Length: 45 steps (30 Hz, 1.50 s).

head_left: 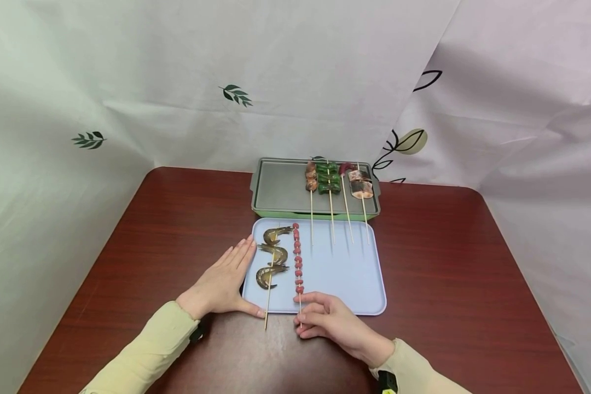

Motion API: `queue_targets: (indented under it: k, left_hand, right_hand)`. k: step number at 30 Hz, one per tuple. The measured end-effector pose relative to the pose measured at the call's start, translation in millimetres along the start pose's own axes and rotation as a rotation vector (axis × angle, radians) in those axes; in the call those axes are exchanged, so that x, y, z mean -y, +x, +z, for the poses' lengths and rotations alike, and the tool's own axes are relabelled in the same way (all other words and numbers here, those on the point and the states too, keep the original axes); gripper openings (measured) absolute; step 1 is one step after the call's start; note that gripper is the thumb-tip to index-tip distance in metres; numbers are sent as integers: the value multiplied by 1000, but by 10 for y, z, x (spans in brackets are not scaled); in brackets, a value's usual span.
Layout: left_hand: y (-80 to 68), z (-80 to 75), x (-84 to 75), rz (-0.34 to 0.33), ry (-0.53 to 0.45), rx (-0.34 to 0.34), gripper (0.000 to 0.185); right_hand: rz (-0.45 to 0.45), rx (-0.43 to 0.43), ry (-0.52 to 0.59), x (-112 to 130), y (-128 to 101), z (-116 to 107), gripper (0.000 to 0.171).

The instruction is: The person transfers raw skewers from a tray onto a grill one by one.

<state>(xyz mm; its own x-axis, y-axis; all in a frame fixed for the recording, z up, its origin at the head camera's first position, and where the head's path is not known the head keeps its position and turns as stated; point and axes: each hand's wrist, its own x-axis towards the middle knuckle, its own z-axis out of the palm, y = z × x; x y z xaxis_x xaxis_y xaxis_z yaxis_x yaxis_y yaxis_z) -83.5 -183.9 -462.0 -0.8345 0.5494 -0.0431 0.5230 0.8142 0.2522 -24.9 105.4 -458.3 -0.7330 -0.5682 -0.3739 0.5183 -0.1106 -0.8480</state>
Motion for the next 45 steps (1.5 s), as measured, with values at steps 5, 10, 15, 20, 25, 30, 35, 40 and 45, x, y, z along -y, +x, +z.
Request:
queue_targets:
  k: [5,10,15,20,25,30,35,40,45]
  left_hand:
    - [-3,1,5,0,0,0,148]
    - [-6,1,2,-2,0,-1,149]
    - [-8,7,0,-8,-6,-1,149]
    - [-9,5,-3,-11,-4,4,149]
    - [-8,2,1,-14,1,10,149]
    - [-9,33,24,-11,-10,-6,150]
    - [-5,88,63,-18,-8,-4,152]
    - [3,107,77,-9,-9,-11,153]
    - [2,110,74,-15,-9,-1,153]
  right_hand:
    - [-13,-10,-17,12,-20,-9,46]
    - [-32,-2,-23,27,-40,-13,46]
    - [-52,-2,-46,37,-62,-8,45]
    - [-72,-12,-74,44,-73,-10,44]
    - [-91,-17,-92,52,-69,-20,42]
    - [-111,-13,-128,78,-67,-20,42]
    - [-134,1,-153,123,-69,-14,42]
    - [-148,22,-175,170,-74,6,40]
    - [-149,37,-189,227,-79,37,41]
